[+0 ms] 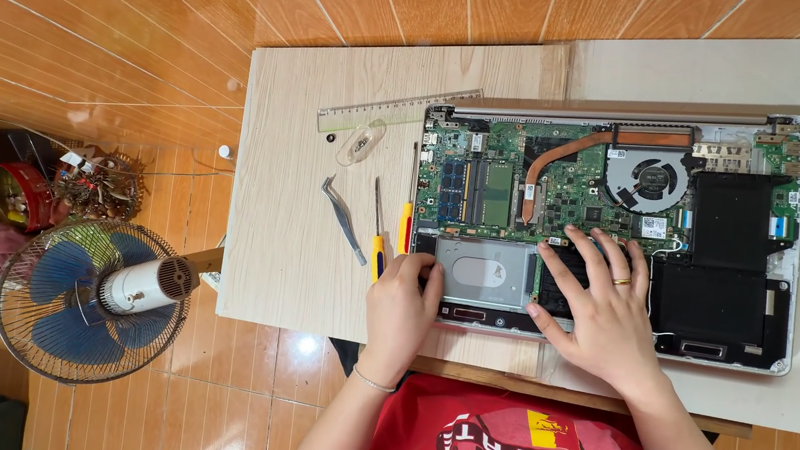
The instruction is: Replacing internal components in a laptop computer.
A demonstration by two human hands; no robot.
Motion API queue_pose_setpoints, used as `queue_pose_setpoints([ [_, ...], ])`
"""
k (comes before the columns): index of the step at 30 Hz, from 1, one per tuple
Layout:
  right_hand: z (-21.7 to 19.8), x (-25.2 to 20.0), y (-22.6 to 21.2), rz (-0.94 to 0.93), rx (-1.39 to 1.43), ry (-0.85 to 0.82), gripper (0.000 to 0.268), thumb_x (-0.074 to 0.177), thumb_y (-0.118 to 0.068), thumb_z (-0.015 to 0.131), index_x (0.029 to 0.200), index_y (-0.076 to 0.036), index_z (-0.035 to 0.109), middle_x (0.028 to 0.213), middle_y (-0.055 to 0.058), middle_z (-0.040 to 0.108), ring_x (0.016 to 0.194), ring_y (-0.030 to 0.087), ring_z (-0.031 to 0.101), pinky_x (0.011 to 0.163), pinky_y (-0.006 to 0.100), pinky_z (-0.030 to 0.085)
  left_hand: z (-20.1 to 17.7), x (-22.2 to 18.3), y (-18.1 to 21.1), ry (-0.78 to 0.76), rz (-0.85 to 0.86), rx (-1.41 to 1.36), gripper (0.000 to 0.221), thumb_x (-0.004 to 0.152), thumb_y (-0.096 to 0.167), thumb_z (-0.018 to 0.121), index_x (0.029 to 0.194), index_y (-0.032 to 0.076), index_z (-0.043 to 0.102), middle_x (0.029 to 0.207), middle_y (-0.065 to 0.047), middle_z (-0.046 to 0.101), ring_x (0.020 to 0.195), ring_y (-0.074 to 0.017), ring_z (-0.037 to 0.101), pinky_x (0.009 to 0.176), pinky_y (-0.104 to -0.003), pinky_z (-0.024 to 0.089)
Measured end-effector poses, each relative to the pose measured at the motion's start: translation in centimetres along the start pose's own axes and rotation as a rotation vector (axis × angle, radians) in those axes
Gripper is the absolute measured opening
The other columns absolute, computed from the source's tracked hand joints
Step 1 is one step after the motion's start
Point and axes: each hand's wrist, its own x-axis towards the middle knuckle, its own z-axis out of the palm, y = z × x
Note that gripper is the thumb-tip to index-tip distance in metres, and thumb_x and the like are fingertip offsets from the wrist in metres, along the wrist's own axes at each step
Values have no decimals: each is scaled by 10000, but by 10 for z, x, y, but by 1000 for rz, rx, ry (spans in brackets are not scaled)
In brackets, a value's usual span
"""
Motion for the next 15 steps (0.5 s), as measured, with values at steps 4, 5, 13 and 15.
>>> queue_pose_setpoints([
  [4,0,-2,0,-13,3,22,689,868,-548,613,1441,-171,553,1507,170,435,1412,401,362,1205,639,204,3,-5,-1,23,41,10,118,920,134,701,960,23,708,886,-137,715,702,-328,700,620,-395,562],
  [5,0,0,0,-6,1,18,693,854,-546,616,1438,-179,556,1502,165,438,1413,393,363,1204,636,204,3,-4,0,33,49,3,117,922,131,696,967,24,710,889,-140,715,709,-334,701,625,-398,564],
  [13,2,-6,4,8,-8,39,723,810,-573,629,1417,-187,561,1488,167,442,1415,385,358,1214,630,192,-26,5,-18,21,11,-81,131,919,133,696,990,29,732,897,-140,731,694,-307,709,630,-387,566],
  [15,-2,-16,11,8,119,234,642,848,-525,667,1372,-160,601,1503,143,439,1455,341,341,1256,575,183,-39,12,-31,80,-99,-46,143,910,136,693,989,26,738,876,-133,735,645,-278,702,610,-379,555],
])
